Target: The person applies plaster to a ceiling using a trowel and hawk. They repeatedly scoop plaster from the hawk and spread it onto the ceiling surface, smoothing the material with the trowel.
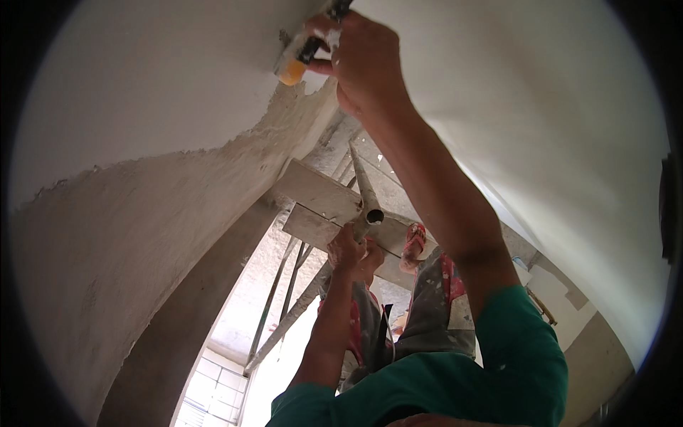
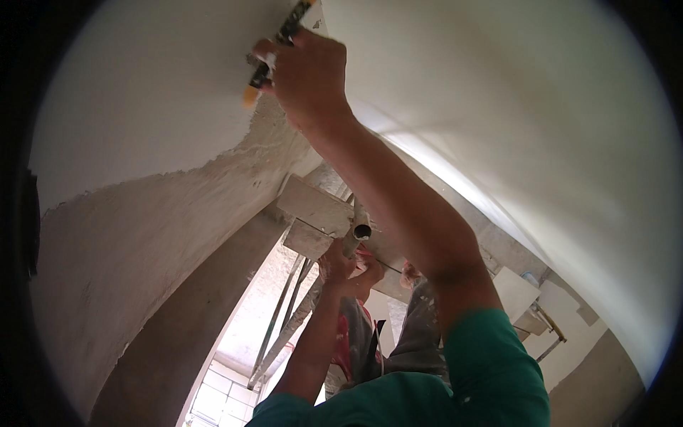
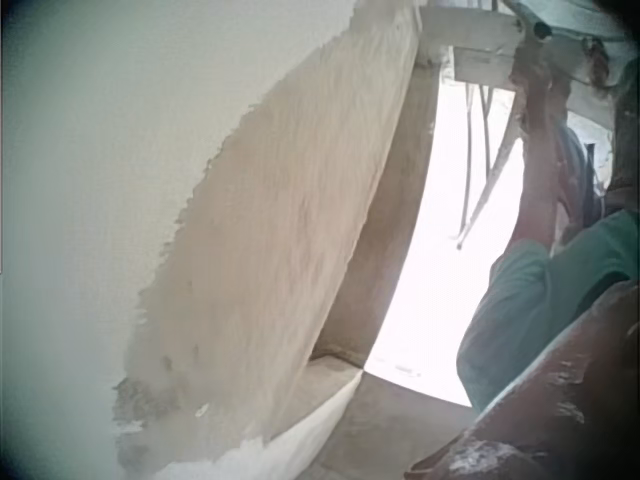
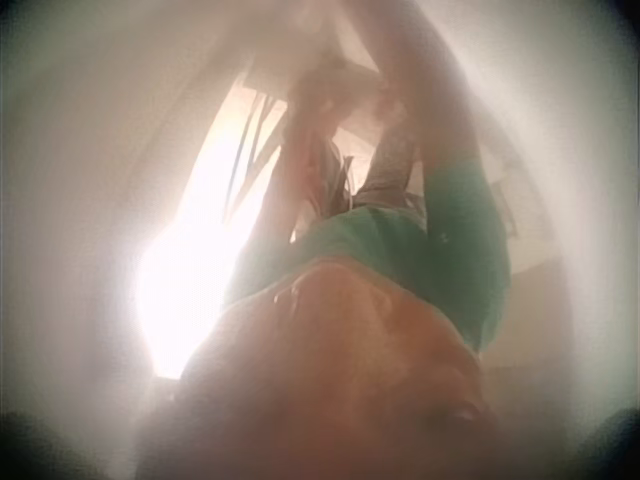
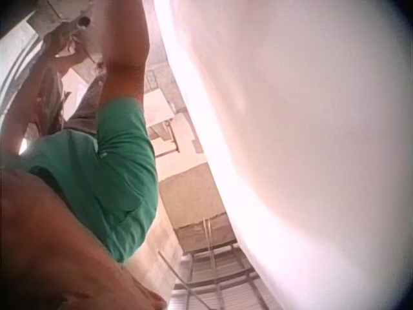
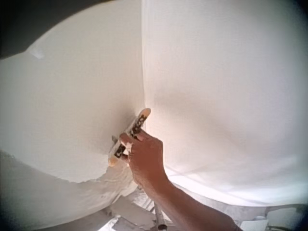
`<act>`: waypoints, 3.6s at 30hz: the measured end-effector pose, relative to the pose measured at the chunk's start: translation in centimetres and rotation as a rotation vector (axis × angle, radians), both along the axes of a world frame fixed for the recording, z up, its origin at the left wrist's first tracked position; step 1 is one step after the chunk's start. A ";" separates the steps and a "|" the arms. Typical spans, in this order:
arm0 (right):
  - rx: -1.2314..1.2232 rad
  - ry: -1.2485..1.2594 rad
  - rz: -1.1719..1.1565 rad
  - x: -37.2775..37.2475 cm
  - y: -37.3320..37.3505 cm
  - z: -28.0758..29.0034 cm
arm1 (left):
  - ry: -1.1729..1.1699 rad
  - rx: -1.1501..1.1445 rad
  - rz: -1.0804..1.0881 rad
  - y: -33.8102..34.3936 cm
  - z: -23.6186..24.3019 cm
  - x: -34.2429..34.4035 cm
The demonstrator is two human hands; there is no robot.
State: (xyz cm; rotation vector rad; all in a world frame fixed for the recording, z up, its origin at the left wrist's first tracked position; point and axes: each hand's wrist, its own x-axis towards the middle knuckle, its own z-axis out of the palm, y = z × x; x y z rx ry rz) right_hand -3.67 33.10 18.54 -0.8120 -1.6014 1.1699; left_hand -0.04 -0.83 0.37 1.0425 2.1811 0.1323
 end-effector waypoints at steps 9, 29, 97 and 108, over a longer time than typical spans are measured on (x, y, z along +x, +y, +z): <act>-0.673 0.513 -0.064 8.3 -4.1 2.2 | -0.005 0.023 0.040 -0.4 -0.3 -0.2; -0.709 -0.306 -0.080 -4.3 5.0 -37.6 | -0.032 0.041 0.032 0.3 -0.6 0.0; -1.070 0.362 -0.107 -5.1 0.5 -26.7 | 0.044 0.085 -0.003 -1.1 -1.0 0.1; -0.486 0.230 0.045 -0.3 -0.1 -1.0 | 0.040 0.039 -0.007 -0.7 -0.5 0.1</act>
